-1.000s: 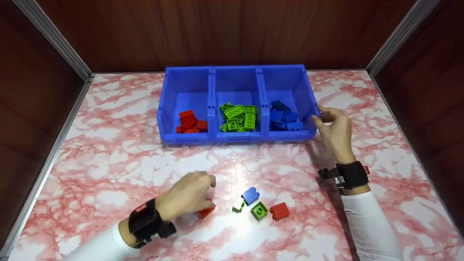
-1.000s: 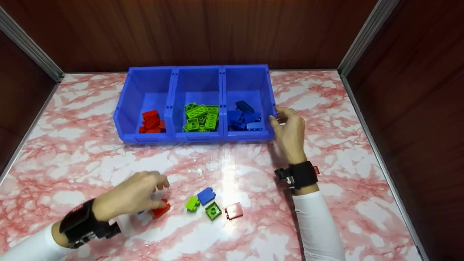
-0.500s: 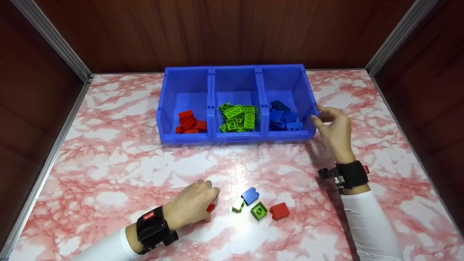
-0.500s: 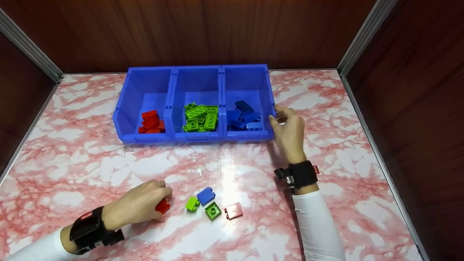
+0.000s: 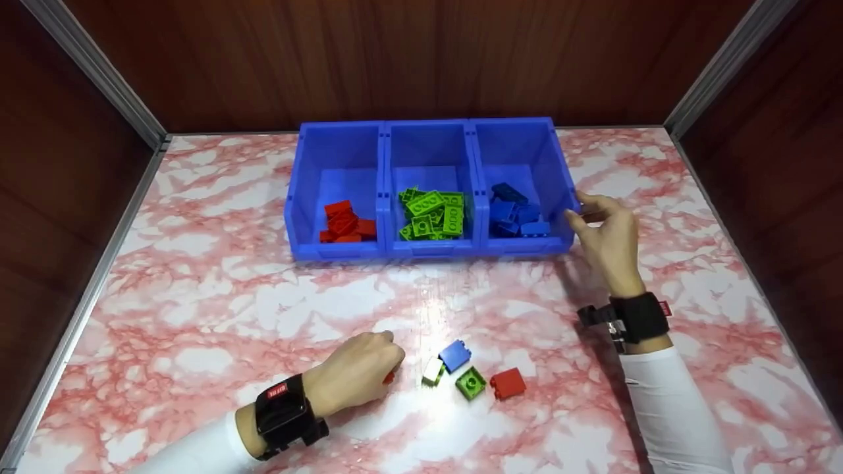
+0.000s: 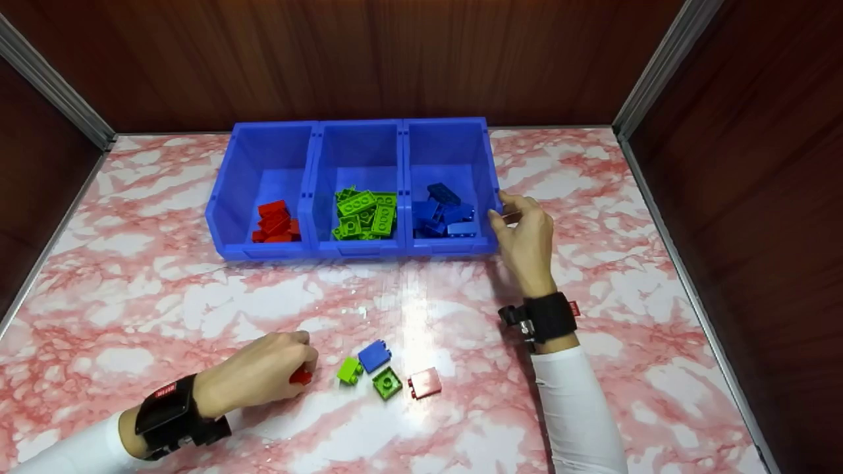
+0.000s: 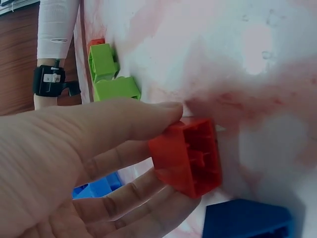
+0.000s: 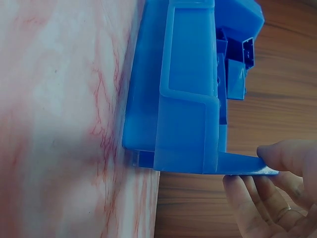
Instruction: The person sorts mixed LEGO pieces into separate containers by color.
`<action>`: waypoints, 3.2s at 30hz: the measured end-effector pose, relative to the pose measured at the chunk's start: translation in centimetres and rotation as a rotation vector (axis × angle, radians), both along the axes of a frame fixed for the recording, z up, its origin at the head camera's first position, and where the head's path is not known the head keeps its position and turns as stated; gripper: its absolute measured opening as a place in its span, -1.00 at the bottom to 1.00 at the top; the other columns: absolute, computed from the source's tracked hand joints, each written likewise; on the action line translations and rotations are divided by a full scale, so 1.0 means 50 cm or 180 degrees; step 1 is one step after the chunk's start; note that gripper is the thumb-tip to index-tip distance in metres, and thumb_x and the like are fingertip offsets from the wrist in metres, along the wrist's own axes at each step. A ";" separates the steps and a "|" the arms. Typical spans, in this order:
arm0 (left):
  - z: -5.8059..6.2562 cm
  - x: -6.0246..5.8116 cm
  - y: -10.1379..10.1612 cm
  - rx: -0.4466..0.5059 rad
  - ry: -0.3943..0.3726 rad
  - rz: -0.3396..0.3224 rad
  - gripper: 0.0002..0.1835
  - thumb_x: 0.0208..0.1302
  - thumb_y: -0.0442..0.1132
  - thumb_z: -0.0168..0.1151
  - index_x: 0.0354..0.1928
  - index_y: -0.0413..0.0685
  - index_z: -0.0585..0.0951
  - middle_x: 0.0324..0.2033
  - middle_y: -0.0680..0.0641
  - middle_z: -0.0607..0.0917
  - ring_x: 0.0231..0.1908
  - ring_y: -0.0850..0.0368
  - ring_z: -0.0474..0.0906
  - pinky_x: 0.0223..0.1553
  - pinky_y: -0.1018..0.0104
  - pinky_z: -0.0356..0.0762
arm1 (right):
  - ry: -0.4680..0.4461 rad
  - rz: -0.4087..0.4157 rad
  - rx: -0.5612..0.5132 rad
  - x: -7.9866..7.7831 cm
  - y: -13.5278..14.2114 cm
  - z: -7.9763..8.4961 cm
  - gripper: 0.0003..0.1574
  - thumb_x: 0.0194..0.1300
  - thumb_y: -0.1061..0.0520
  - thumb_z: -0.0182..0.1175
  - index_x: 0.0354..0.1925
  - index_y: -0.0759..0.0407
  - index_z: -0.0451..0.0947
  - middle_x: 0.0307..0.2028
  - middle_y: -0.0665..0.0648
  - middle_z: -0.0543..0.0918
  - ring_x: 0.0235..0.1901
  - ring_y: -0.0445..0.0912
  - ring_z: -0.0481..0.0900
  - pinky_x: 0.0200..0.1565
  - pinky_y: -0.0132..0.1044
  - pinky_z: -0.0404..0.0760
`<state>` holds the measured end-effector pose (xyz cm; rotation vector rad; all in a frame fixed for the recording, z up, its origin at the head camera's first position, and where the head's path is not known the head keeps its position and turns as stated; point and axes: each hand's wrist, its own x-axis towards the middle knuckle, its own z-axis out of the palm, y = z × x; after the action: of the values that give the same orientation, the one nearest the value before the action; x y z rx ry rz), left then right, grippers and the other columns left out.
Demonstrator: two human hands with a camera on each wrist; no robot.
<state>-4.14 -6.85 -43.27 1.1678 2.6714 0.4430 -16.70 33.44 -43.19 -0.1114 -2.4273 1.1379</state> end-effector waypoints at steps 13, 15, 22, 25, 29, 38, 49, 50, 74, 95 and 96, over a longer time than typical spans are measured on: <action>0.070 -0.106 -0.019 0.0180 -0.0730 0.0867 -0.82 0.00 -0.49 0.46 -0.35 -0.13 0.72 -0.40 -0.03 0.65 -0.41 0.11 0.53 -0.38 0.32 0.60 | 0.0021 -0.0018 0.0025 -0.001 0.001 0.001 -0.59 0.33 0.25 0.39 0.13 0.31 0.72 -0.16 0.35 0.84 -0.41 -0.58 0.51 -0.31 -0.66 0.47; 0.077 -0.133 -0.028 0.0157 -0.0666 0.0934 -0.83 0.00 -0.49 0.45 -0.34 -0.14 0.73 -0.40 -0.05 0.69 -0.39 0.07 0.56 -0.35 0.29 0.61 | -0.0011 -0.0034 0.0044 0.000 0.002 0.002 -0.58 0.33 0.24 0.39 0.14 0.29 0.72 -0.14 0.34 0.84 -0.40 -0.57 0.51 -0.31 -0.66 0.47; 0.105 -0.215 -0.065 0.0061 -0.0529 0.1190 -0.76 0.14 -0.41 0.50 -0.11 -0.20 0.78 -0.13 -0.18 0.79 -0.16 -0.07 0.71 -0.13 0.14 0.79 | -0.0041 -0.0060 0.0042 0.002 0.001 0.003 -0.58 0.34 0.24 0.39 0.15 0.27 0.72 -0.13 0.34 0.83 -0.39 -0.56 0.52 -0.34 -0.67 0.48; 0.111 -0.250 -0.076 0.0172 -0.0449 0.1308 -0.75 0.17 -0.40 0.48 -0.08 -0.23 0.77 -0.10 -0.22 0.80 -0.22 -0.09 0.76 -0.16 0.11 0.81 | -0.0032 -0.0064 0.0041 0.002 0.000 0.002 -0.58 0.33 0.24 0.39 0.15 0.28 0.72 -0.15 0.35 0.83 -0.40 -0.57 0.51 -0.35 -0.68 0.47; 0.110 -0.298 -0.086 0.0249 -0.0195 0.1418 -0.77 0.20 -0.36 0.48 -0.10 -0.26 0.78 -0.12 -0.25 0.82 -0.20 -0.15 0.78 -0.09 0.02 0.81 | -0.0025 -0.0050 0.0032 0.002 -0.001 0.002 -0.58 0.33 0.24 0.39 0.15 0.28 0.71 -0.16 0.35 0.83 -0.40 -0.57 0.51 -0.34 -0.68 0.48; 0.099 -0.368 -0.068 0.0282 0.0057 0.1514 -0.81 0.19 -0.33 0.51 -0.18 -0.28 0.78 -0.14 -0.28 0.82 -0.05 -0.26 0.75 0.07 -0.11 0.72 | 0.0104 -0.0014 -0.0053 0.003 -0.002 0.001 -0.60 0.31 0.27 0.40 0.12 0.29 0.73 -0.18 0.39 0.83 -0.41 -0.60 0.52 -0.33 -0.70 0.47; 0.057 -0.384 -0.051 0.0125 0.0169 0.1322 -0.86 0.16 -0.36 0.52 -0.26 -0.29 0.79 -0.23 -0.27 0.85 -0.11 -0.29 0.78 0.05 -0.18 0.73 | 0.0052 -0.0002 0.0005 -0.001 -0.002 -0.001 -0.59 0.32 0.25 0.40 0.13 0.30 0.72 -0.16 0.34 0.84 -0.40 -0.54 0.53 -0.31 -0.66 0.49; 0.055 -0.384 -0.052 0.0121 0.0175 0.1321 -0.85 0.16 -0.35 0.52 -0.26 -0.29 0.79 -0.23 -0.27 0.85 -0.12 -0.29 0.79 0.04 -0.17 0.74 | 0.0046 0.0001 0.0006 -0.001 -0.002 0.000 -0.59 0.33 0.24 0.40 0.14 0.30 0.72 -0.16 0.34 0.84 -0.40 -0.53 0.53 -0.31 -0.66 0.49; 0.145 -0.226 0.040 0.0227 0.0268 0.1225 -0.74 0.38 -0.23 0.35 -0.47 -0.09 0.55 -0.61 0.06 0.39 -0.63 0.19 0.33 -0.65 0.41 0.31 | 0.0012 -0.0022 -0.0030 0.001 -0.001 0.000 -0.59 0.34 0.24 0.38 0.14 0.28 0.72 -0.14 0.35 0.84 -0.38 -0.52 0.54 -0.28 -0.62 0.49; 0.057 -0.043 0.290 -0.0127 -0.0385 -0.0232 -0.85 0.28 -0.20 0.47 -0.26 -0.11 0.70 -0.50 0.03 0.66 -0.62 0.29 0.44 -0.59 0.63 0.47 | 0.0040 -0.0019 -0.0008 0.000 0.000 -0.002 -0.59 0.33 0.23 0.39 0.14 0.27 0.72 -0.15 0.34 0.84 -0.39 -0.56 0.53 -0.31 -0.65 0.48; 0.051 -0.037 0.297 -0.0165 -0.0341 -0.0287 -0.85 0.27 -0.19 0.47 -0.28 -0.09 0.69 -0.53 0.05 0.63 -0.64 0.30 0.42 -0.62 0.62 0.45 | 0.0064 -0.0014 -0.0009 0.000 0.001 -0.003 -0.59 0.33 0.24 0.39 0.14 0.28 0.72 -0.15 0.34 0.84 -0.40 -0.57 0.53 -0.30 -0.65 0.48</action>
<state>-5.97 8.01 -40.73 1.2083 2.5130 0.4072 -16.73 33.49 -43.32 -0.1056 -2.4067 1.1355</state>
